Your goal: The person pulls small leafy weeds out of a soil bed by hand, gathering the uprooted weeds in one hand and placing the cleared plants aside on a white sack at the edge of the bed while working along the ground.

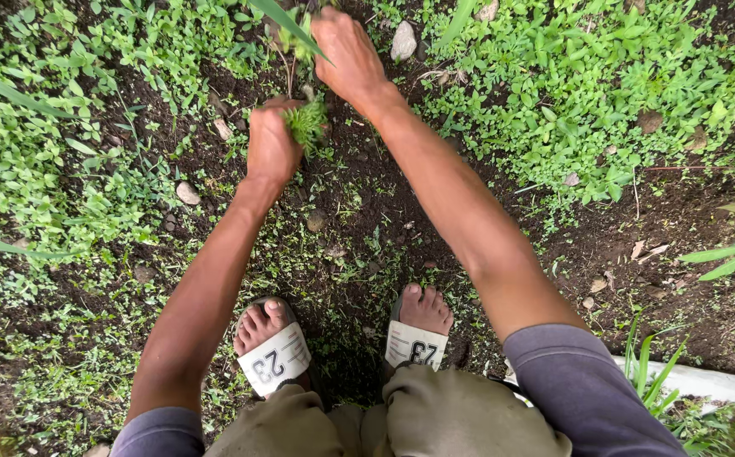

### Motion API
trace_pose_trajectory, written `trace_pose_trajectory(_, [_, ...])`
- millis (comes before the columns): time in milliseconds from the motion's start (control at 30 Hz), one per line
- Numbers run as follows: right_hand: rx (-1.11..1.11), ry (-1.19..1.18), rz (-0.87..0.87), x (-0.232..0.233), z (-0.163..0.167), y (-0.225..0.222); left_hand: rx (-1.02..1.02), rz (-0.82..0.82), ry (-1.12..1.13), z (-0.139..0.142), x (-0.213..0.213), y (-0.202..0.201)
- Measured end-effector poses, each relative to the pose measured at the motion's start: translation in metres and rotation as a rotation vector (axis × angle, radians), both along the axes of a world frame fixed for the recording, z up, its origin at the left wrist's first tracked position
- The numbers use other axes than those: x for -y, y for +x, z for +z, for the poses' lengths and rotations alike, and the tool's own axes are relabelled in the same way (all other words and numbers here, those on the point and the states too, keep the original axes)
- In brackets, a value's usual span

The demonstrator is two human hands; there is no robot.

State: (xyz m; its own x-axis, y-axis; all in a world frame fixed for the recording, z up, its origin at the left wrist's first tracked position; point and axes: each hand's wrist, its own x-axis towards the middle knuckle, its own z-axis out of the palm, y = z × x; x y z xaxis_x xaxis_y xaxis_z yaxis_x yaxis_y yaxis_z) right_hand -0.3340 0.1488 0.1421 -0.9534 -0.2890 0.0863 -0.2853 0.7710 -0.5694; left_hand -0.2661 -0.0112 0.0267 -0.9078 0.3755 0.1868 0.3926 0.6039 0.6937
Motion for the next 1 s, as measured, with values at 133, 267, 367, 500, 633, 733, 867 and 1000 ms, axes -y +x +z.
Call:
trace_pose_trajectory(133, [0.210, 0.038, 0.076, -0.019, -0.010, 0.011, 0.001, 0.079, 0.076, 0.006, 0.023, 0.001])
trace_pose_trajectory(267, [-0.261, 0.261, 0.048, -0.022, -0.014, 0.030, 0.069, 0.253, -0.001, 0.008, 0.057, -0.005])
trace_pose_trajectory(367, [0.015, 0.135, 0.068, -0.009, -0.014, 0.039, 0.050, 0.279, 0.182, 0.007, 0.078, 0.009])
trace_pose_trajectory(500, [0.043, 0.141, 0.091, 0.000, -0.007, 0.045, 0.155, 0.357, 0.282, 0.002, 0.085, 0.037])
trace_pose_trajectory(633, [0.531, 0.267, 0.052, 0.006, 0.008, 0.054, -0.007, 0.275, 0.083, -0.003, 0.084, 0.045])
trace_pose_trajectory(733, [0.554, -0.131, 0.036, 0.006, 0.017, 0.063, -0.032, 0.251, -0.050, 0.002, 0.080, 0.041])
trace_pose_trajectory(867, [0.321, -0.177, 0.045, 0.007, 0.028, 0.077, 0.154, 0.219, -0.196, 0.018, 0.063, 0.039])
trace_pose_trajectory(1000, [0.556, -0.163, -0.050, 0.019, 0.031, 0.087, 0.121, 0.193, -0.231, 0.026, 0.048, 0.037])
